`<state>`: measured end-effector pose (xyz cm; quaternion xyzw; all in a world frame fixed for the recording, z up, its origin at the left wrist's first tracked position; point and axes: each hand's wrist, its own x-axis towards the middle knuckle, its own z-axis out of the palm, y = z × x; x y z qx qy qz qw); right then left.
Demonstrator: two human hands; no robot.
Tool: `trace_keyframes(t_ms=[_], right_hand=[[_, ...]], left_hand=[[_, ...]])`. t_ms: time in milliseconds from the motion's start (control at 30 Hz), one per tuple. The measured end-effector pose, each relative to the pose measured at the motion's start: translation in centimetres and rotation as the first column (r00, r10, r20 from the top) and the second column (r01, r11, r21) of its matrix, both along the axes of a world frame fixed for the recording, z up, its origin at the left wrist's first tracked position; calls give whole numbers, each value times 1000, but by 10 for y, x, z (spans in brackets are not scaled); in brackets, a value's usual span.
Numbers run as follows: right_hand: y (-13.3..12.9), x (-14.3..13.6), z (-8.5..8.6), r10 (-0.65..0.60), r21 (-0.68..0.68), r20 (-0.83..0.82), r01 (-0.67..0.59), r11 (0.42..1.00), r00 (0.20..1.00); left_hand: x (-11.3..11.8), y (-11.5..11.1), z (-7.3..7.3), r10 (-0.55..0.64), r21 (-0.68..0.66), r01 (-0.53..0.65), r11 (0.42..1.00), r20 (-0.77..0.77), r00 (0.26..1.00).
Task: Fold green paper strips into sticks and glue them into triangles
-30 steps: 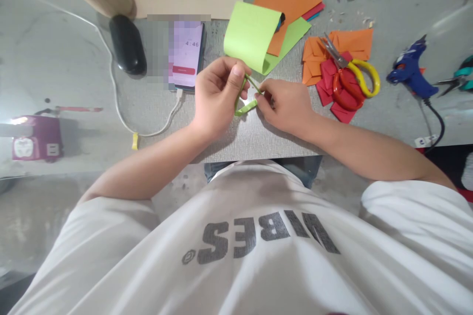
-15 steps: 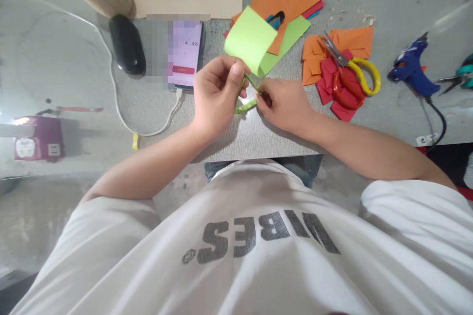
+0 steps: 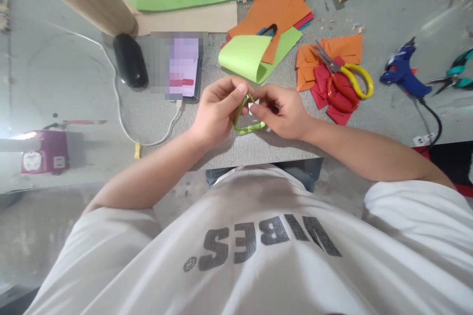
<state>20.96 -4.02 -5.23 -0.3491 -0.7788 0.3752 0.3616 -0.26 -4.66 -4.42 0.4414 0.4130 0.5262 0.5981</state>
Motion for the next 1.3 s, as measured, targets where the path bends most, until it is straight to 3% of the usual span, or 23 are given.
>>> trace_keyframes(t_ms=[167, 367, 467, 567, 667, 767, 833, 933, 1033, 1200, 1300], right_hand=[[4, -2, 3, 5, -251, -164, -47, 967, 986], [8, -5, 7, -15, -359, -255, -80, 930, 967], [8, -2, 8, -50, -371, -262, -52, 927, 964], [8, 2, 6, -92, -308, -270, 4, 951, 958], [9, 9, 4, -144, -199, -252, 95, 975, 957], [9, 16, 1, -154, -52, -273, 146, 988, 950], [8, 19, -1, -83, 84, -330, 117, 990, 940], [6, 23, -4, 56, 211, -305, 10, 977, 951], [7, 25, -2, 204, 271, -171, -153, 950, 964], [13, 29, 6, 387, 380, 187, -429, 819, 903], [12, 28, 6, 364, 452, 354, -499, 740, 861]], left_hand=[[6, -3, -10, 18, 29, -18, 999, 1, 1000], [14, -18, -28, 250, 159, -240, 958, -45, 967], [13, -20, -32, 282, 232, -279, 932, 24, 959], [5, -13, -34, 276, 175, -285, 943, 74, 958], [-7, 2, -37, 256, 52, -257, 965, 17, 966], [-18, 16, -42, 214, 97, -204, 974, -107, 971], [-24, 22, -44, 181, 178, -142, 974, -232, 956], [-28, 26, -41, 150, 269, -18, 963, -481, 864], [-31, 26, -29, 133, 275, 84, 958, -683, 718], [-29, 23, -8, 103, 211, 199, 957, -889, 446], [-27, 23, -6, 104, 212, 242, 947, -913, 395]])
